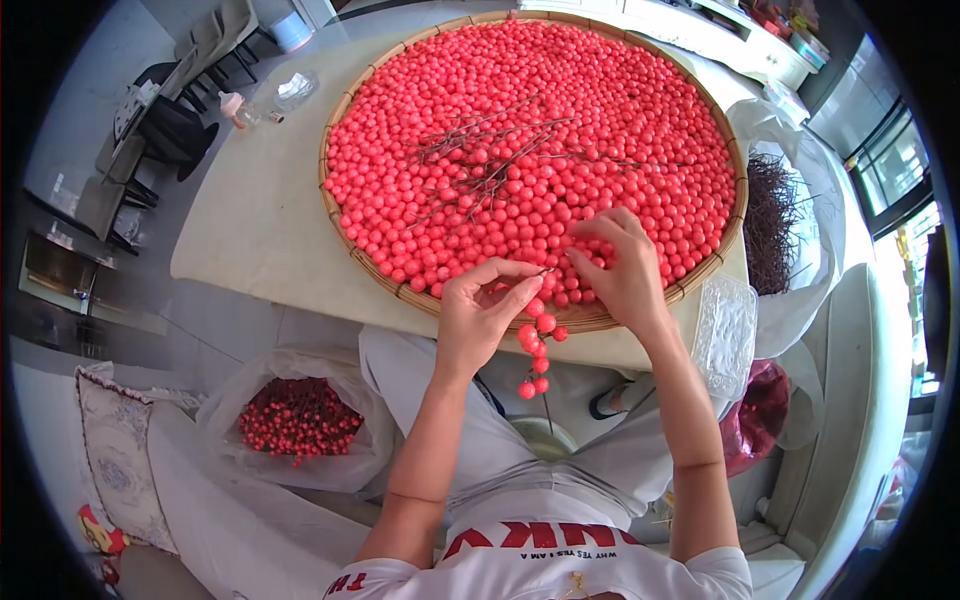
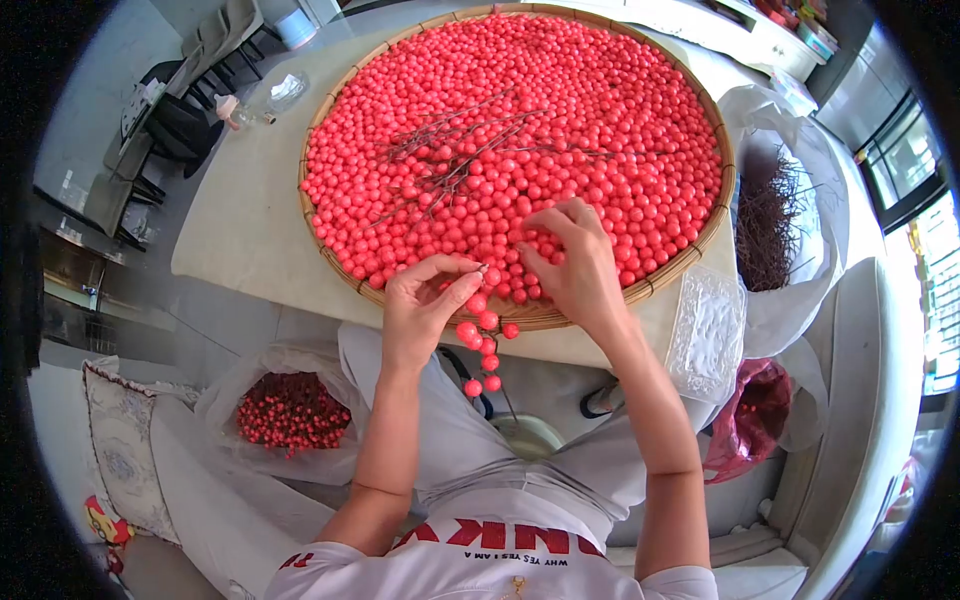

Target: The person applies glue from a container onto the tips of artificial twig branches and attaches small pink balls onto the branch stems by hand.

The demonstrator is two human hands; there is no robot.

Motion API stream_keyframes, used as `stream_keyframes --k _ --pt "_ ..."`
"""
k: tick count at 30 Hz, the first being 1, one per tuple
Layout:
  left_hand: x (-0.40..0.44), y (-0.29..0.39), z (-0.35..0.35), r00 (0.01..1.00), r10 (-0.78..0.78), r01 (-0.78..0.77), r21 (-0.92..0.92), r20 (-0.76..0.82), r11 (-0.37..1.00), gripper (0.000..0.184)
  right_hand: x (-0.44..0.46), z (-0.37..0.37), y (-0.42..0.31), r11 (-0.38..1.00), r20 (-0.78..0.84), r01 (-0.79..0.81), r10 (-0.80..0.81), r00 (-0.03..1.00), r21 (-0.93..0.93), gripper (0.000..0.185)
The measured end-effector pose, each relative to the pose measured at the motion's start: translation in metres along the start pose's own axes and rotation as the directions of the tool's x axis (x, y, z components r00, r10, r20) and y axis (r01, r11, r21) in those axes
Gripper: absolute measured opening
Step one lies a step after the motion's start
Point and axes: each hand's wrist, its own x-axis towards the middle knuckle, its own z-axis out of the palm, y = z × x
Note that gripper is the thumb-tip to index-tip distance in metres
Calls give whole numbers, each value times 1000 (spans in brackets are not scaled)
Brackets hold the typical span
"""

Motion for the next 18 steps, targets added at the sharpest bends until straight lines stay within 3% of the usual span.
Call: stream_keyframes --k 4,5,9,18 --pt "-1 2 4 1000 -8 9 -16 24 1000 12 -8 -16 -11 903 45 -209 208 977 376 19" --pt "0 3 6 1000 -6 7 -19 25 1000 12 -9 -20 -14 904 44 -208 207 977 373 19" --pt "-3 8 13 999 -9 11 -47 35 999 11 -19 -28 -25 452 239 -367 314 919 813 18" --pt "-2 -2 20 983 184 -185 69 28 980 10 -30 -38 -38 569 165 -315 300 939 759 20"
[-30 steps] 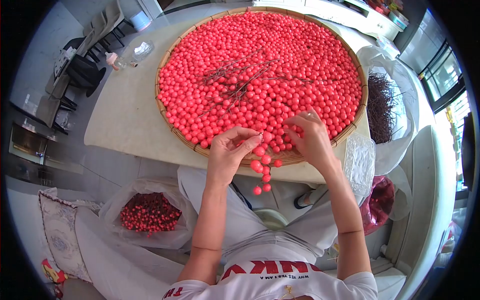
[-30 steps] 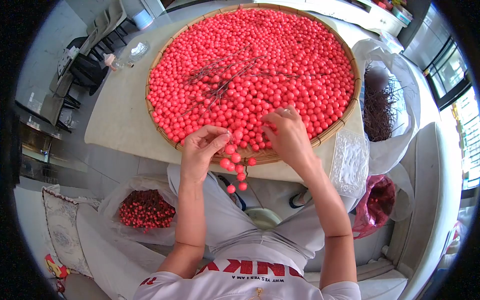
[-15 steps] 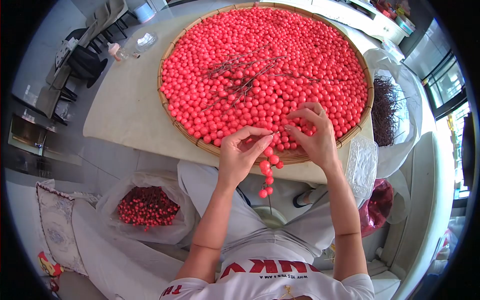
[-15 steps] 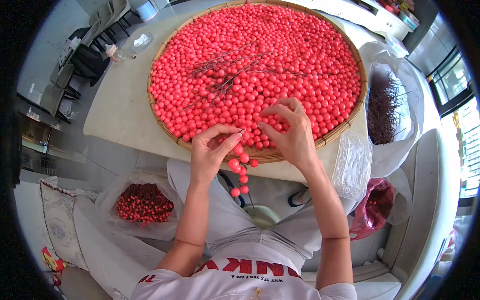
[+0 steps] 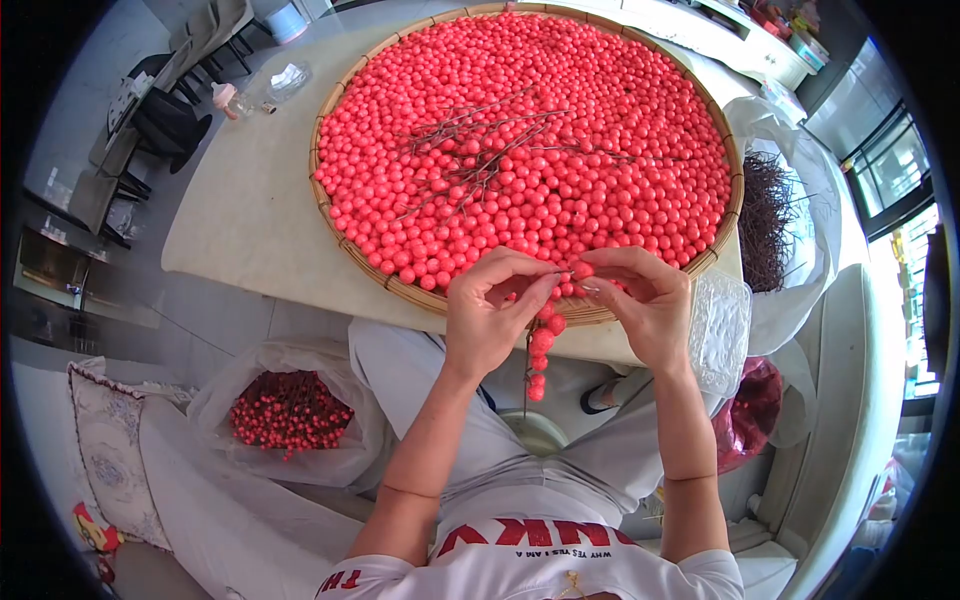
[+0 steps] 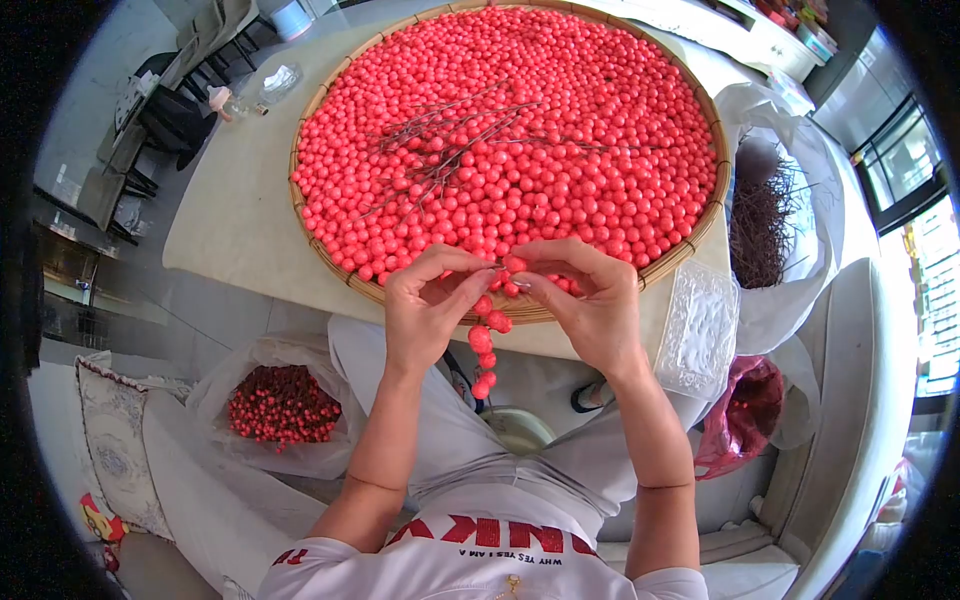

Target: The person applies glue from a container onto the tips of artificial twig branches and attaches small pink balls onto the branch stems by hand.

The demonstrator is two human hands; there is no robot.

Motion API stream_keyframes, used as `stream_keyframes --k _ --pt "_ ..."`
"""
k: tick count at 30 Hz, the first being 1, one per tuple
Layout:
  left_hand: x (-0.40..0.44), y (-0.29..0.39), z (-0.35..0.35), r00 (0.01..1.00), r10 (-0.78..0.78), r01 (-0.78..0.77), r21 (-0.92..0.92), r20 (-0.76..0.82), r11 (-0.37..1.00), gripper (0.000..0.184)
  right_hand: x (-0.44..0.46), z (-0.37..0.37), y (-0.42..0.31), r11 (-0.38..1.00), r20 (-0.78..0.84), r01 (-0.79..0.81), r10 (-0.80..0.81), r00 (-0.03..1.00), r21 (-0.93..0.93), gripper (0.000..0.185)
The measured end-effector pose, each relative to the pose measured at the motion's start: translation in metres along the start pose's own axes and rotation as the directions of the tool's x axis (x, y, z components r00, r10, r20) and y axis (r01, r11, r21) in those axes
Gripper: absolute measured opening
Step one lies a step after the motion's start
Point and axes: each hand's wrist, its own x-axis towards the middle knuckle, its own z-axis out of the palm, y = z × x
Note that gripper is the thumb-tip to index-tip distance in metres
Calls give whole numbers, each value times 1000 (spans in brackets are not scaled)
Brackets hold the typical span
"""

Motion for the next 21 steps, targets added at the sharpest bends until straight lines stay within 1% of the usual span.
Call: stream_keyframes --k 2,6,7,11,21 --pt "0 -1 1 1000 15 -15 5 -1 1000 10 -1 0 0 1000 4 10 -10 1000 -18 21" --pt "0 -7 1 984 174 -176 136 29 975 13 -4 1 -2 986 -2 66 -67 998 -153 24" --pt "0 -7 2 984 173 -176 135 29 975 13 -5 0 -2 986 -3 65 -66 998 -153 24" --pt "-2 -7 5 972 236 -235 164 9 958 16 -7 0 -5 928 26 174 -176 984 -329 23" --pt "-4 -9 10 950 312 -300 273 -1 914 18 -8 -2 -2 849 59 258 -261 964 -460 21"
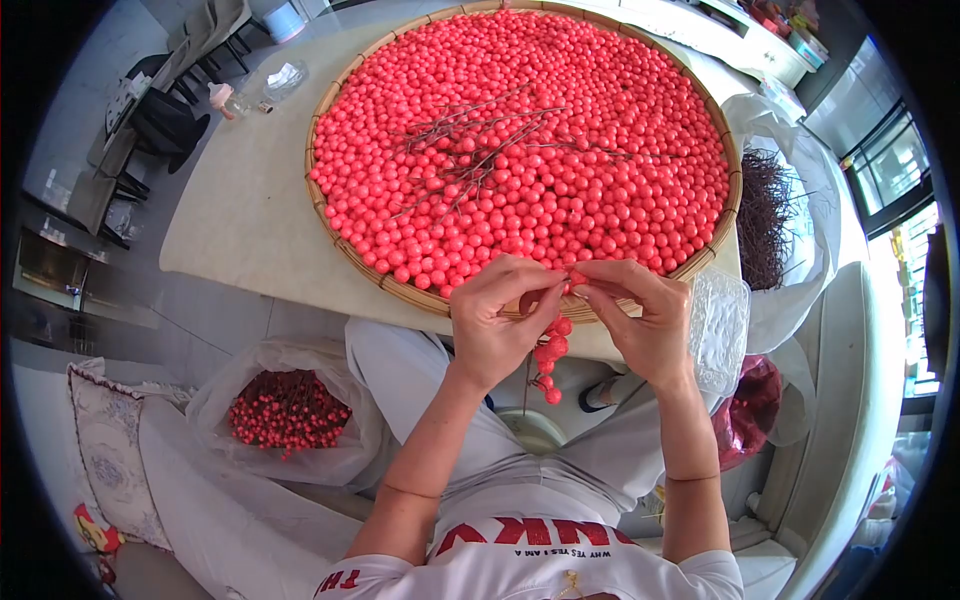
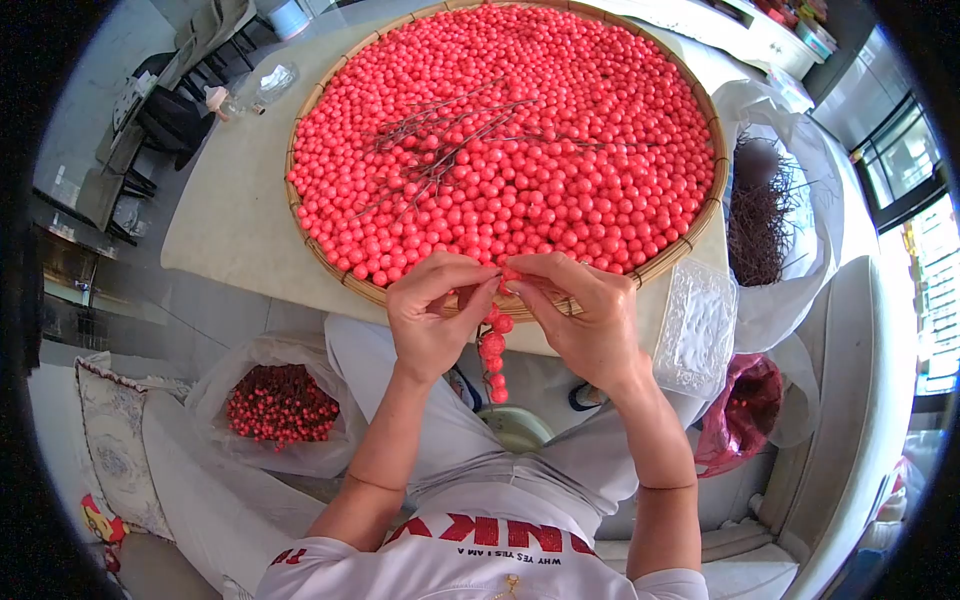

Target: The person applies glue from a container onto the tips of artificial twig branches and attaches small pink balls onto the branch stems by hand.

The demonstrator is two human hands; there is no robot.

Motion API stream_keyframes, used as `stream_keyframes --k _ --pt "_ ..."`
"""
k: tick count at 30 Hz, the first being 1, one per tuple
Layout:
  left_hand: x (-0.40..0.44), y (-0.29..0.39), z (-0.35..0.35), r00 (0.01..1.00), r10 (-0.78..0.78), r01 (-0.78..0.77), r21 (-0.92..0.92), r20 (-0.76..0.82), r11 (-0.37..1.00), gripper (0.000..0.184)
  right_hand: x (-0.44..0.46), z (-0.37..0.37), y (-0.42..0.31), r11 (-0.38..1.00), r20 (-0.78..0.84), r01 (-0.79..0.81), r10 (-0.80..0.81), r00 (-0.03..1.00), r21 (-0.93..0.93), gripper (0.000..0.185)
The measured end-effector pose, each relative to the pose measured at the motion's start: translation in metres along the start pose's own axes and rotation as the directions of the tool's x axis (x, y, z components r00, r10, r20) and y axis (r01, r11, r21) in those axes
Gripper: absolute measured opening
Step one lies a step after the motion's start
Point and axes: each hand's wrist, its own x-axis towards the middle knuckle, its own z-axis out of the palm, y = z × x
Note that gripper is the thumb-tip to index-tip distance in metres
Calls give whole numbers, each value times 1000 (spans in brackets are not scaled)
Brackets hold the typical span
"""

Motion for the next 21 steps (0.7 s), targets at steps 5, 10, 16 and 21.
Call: stream_keyframes --k 5,10,16,21 --pt "0 -2 0 1000 23 -23 34 14 999 15 1 1 -3 1000 -7 -13 13 1000 13 19" --pt "10 16 -12 913 -388 403 -412 124 817 11 1 7 -8 957 -182 -131 182 966 259 20" --pt "13 -8 -55 865 -502 382 -645 -2 661 17 -60 7 -3 791 372 -579 485 791 200 16" --pt "11 -19 -66 864 -503 358 -722 15 593 24 -74 43 3 768 526 -602 427 736 219 11"
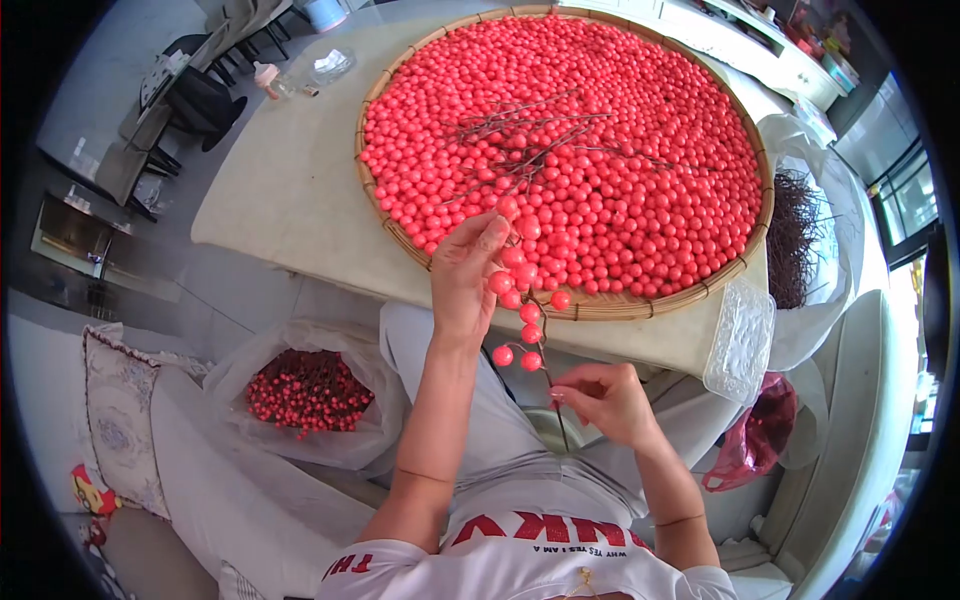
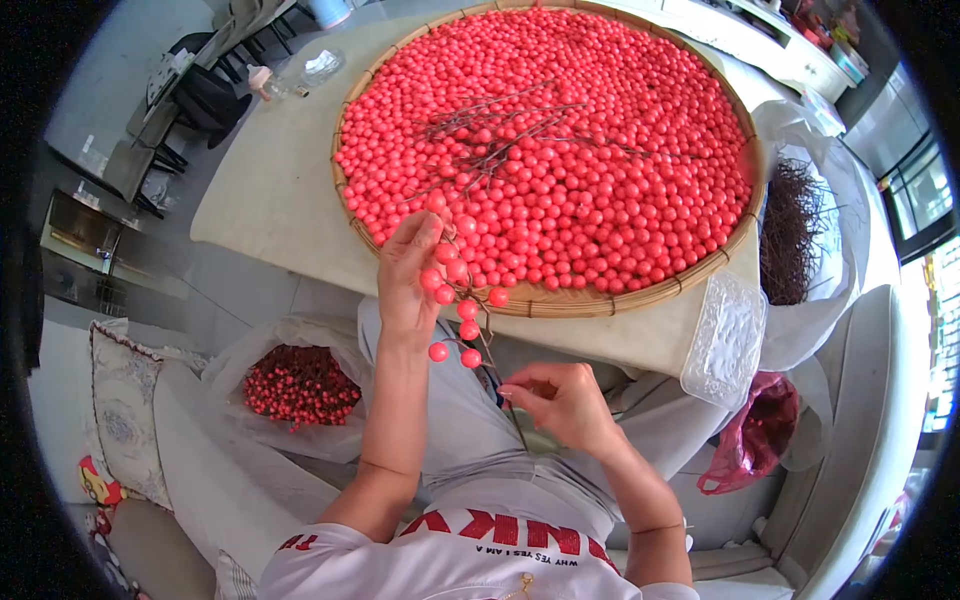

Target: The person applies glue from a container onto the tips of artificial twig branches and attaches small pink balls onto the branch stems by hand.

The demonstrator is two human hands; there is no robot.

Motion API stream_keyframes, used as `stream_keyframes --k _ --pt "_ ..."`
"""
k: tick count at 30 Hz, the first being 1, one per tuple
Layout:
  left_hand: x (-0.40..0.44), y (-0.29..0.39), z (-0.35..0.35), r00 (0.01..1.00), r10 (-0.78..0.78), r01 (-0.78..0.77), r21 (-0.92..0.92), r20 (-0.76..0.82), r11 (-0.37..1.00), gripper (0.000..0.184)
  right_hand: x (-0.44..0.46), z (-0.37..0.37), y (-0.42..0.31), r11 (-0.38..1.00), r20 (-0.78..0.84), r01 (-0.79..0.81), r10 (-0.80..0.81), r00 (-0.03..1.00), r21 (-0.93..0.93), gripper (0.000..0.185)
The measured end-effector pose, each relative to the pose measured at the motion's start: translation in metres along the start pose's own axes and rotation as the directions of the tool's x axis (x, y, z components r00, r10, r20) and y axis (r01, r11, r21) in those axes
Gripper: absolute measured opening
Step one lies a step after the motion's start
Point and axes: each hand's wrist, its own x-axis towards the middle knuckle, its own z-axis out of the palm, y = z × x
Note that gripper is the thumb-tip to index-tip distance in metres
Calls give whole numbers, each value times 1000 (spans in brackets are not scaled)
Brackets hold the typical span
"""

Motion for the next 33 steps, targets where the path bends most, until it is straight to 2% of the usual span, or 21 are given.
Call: stream_keyframes --k 4,6,7,9,11,12,14,19,21,22,25,26,28,29,31,32,33 --pt "5 7 -7 989 148 -147 44 -15 988 31 7 7 -17 989 -58 3 5 998 147 8" --pt "-7 16 -6 979 169 -157 111 -113 981 30 12 8 -26 991 -71 22 -12 997 135 7" --pt "-15 21 -13 978 177 -166 108 -109 980 30 15 8 -31 991 -90 36 -24 996 129 7" --pt "-33 27 -31 999 -15 25 318 -33 948 28 23 10 -40 990 -130 64 -48 990 124 6" --pt "-55 29 -32 975 -180 108 423 134 900 27 33 14 -47 986 -148 95 -75 986 136 6" --pt "-64 26 -34 938 -297 194 441 178 876 27 39 17 -50 982 -163 119 -94 982 150 7" --pt "-80 16 -33 917 -358 254 434 175 864 25 52 26 -57 970 -178 165 -133 975 178 7" --pt "-77 35 -35 940 -340 295 447 21 845 19 82 46 -76 954 -149 223 -195 969 199 9" --pt "-67 37 -49 987 -140 162 443 -81 882 13 88 45 -82 953 -155 246 -220 963 177 9" --pt "-59 49 -54 989 -71 129 503 -132 855 14 90 43 -84 950 -170 268 -241 956 161 10" --pt "-23 96 -82 917 259 47 725 -305 687 11 89 35 -87 942 -218 311 -280 935 122 11" --pt "-1 106 -112 890 358 -8 774 -283 633 9 84 30 -86 944 -230 311 -280 932 111 11" --pt "35 134 -147 838 482 106 944 -253 312 9 76 22 -82 946 -243 313 -285 927 83 11" --pt "56 140 -170 800 560 120 971 -216 205 8 72 18 -79 946 -256 319 -295 920 57 11" --pt "91 148 -206 790 611 219 953 -45 -212 9 61 12 -73 948 -294 307 -272 916 79 12" --pt "104 151 -214 793 607 222 951 -47 -216 9 55 9 -71 950 -295 302 -266 918 85 12" --pt "116 151 -222 804 595 236 922 -7 -308 9 48 5 -68 953 -328 296 -262 907 57 12"
